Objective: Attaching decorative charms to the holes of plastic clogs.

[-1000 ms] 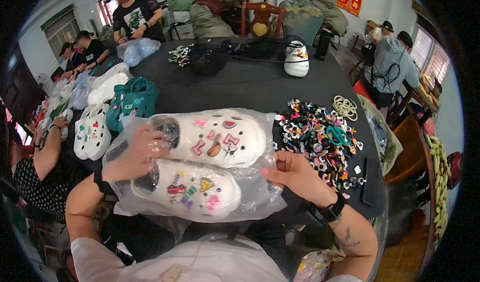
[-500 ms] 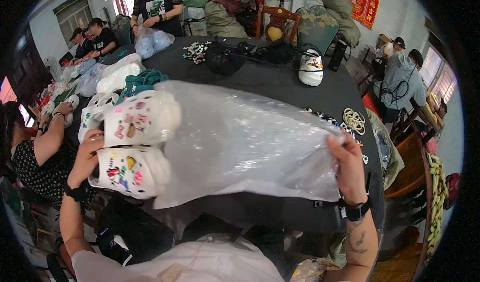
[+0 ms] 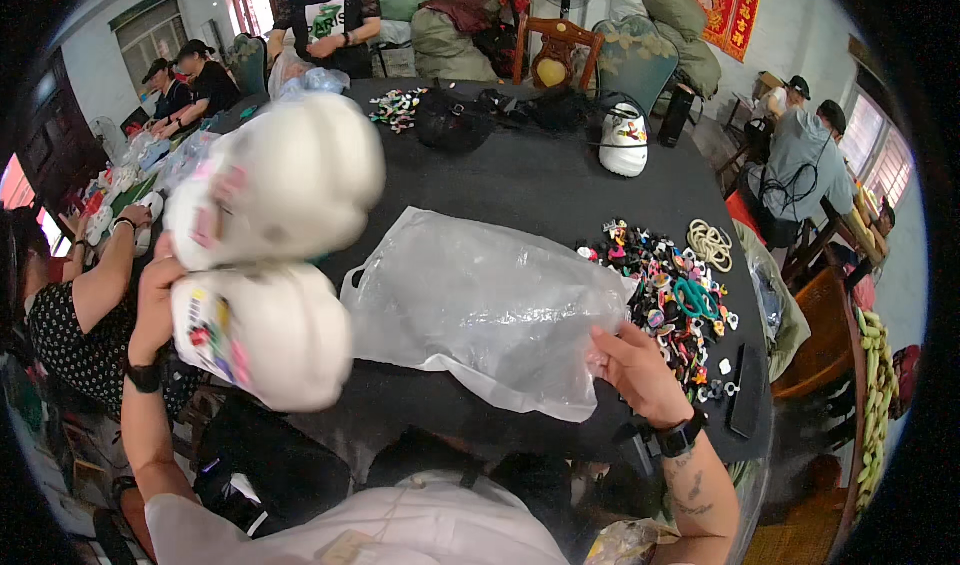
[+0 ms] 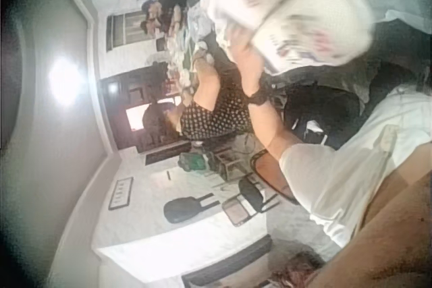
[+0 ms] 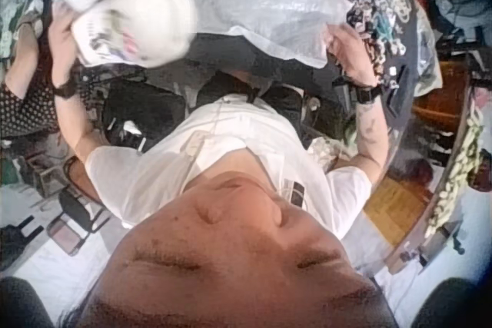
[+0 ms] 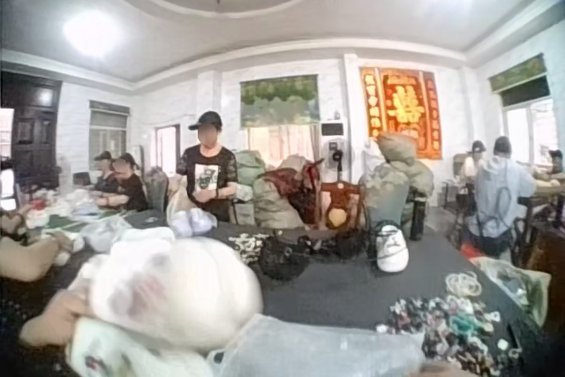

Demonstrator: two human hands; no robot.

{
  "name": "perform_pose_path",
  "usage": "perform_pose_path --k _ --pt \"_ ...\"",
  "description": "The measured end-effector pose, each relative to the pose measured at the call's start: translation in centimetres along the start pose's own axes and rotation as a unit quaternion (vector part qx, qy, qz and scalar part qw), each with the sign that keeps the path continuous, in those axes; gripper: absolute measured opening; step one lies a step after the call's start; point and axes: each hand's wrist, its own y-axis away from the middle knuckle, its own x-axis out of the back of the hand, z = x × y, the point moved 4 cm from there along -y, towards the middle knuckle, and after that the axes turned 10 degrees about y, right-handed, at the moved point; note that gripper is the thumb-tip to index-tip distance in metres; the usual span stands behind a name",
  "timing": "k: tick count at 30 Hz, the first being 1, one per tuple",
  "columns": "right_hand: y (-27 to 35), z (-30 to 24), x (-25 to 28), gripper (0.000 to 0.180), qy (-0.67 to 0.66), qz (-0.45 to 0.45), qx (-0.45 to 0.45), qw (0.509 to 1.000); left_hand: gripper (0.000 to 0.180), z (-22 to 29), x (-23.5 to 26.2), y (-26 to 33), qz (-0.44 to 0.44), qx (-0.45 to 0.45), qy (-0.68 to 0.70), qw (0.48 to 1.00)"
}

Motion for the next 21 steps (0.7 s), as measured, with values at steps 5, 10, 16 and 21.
perform_pose_path --k 5,10,16,21 --pt "0.1 -0.1 0.5 0.034 0.001 -0.001 -0.003 1.000 0.038 7.1 -8.3 -6.3 -0.241 -0.256 0.064 0.934" --pt "3.9 -1.1 2.8 0.063 0.085 0.137 0.085 0.983 0.039 10.8 -15.9 -9.6 -0.314 -0.379 0.075 0.867" --pt "9.8 1.1 0.4 0.068 0.262 0.143 0.257 0.919 0.041 12.1 -22.8 -12.5 -0.251 -0.477 0.055 0.841" --pt "10.0 3.6 -2.7 0.085 0.523 0.068 0.284 0.801 0.029 9.5 -22.6 -16.4 -0.204 -0.187 0.187 0.943"
